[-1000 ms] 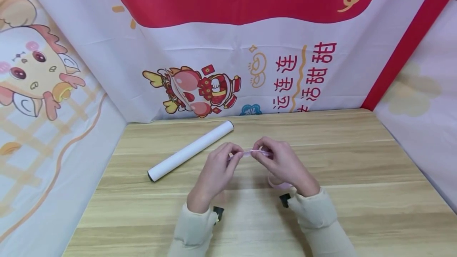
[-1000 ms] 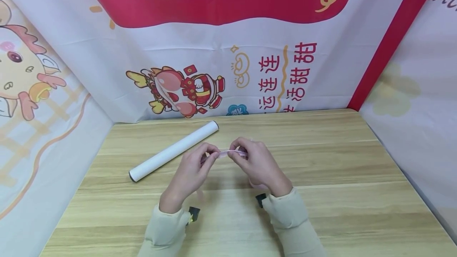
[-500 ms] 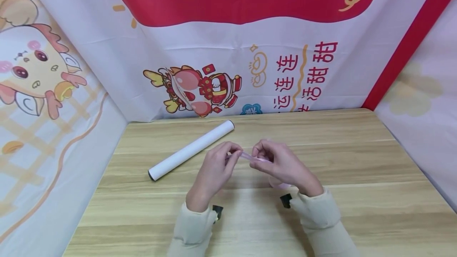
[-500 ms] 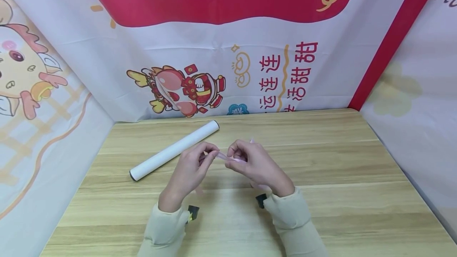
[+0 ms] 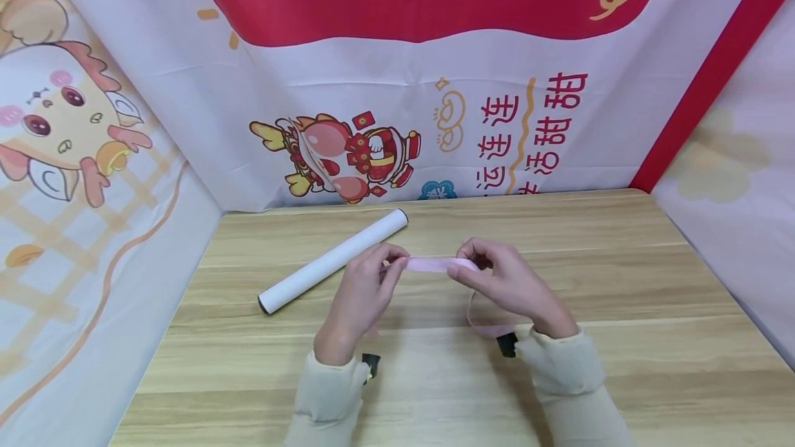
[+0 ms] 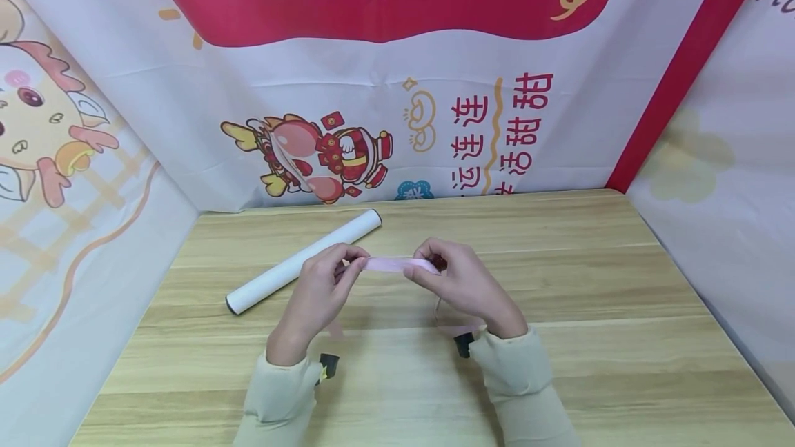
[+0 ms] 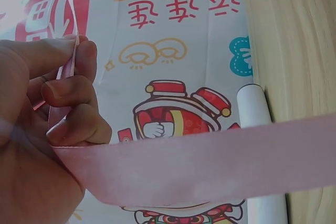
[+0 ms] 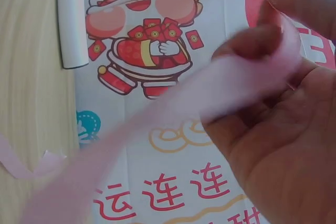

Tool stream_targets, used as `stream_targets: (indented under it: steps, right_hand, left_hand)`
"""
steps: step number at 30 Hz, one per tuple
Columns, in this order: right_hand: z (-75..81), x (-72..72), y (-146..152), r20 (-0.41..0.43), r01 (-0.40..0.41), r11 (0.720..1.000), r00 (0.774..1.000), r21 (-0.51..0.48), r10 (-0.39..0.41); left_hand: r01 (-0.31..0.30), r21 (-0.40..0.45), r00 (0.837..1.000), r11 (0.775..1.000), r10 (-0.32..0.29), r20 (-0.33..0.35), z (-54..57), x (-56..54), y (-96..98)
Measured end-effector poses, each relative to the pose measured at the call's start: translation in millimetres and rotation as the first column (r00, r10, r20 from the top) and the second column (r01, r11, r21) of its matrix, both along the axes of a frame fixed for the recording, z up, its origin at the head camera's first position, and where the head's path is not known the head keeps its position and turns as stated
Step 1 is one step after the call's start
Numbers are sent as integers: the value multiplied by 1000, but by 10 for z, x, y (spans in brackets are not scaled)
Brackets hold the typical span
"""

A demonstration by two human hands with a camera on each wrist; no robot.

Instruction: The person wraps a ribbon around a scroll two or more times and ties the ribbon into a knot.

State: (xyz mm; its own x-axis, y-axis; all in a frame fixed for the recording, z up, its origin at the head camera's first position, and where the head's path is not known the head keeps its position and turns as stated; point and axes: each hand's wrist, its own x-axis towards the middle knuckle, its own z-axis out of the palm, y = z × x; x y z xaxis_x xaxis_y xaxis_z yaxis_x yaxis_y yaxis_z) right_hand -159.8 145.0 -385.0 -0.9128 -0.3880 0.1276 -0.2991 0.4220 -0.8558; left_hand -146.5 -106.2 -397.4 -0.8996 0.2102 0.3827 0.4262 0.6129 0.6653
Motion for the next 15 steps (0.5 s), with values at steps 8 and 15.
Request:
stream_targets:
  steps: [8, 15]
  right_hand:
    - [33, 39, 63, 90, -72, 991, 993, -109, 82]
    - [27, 16, 105, 51, -10, 1000, 999, -19, 11]
  left_hand:
    - [-29, -4, 1000, 1000, 29, 6, 14, -4, -53]
    - [-84, -14, 996, 996, 84, -5, 22, -23, -167]
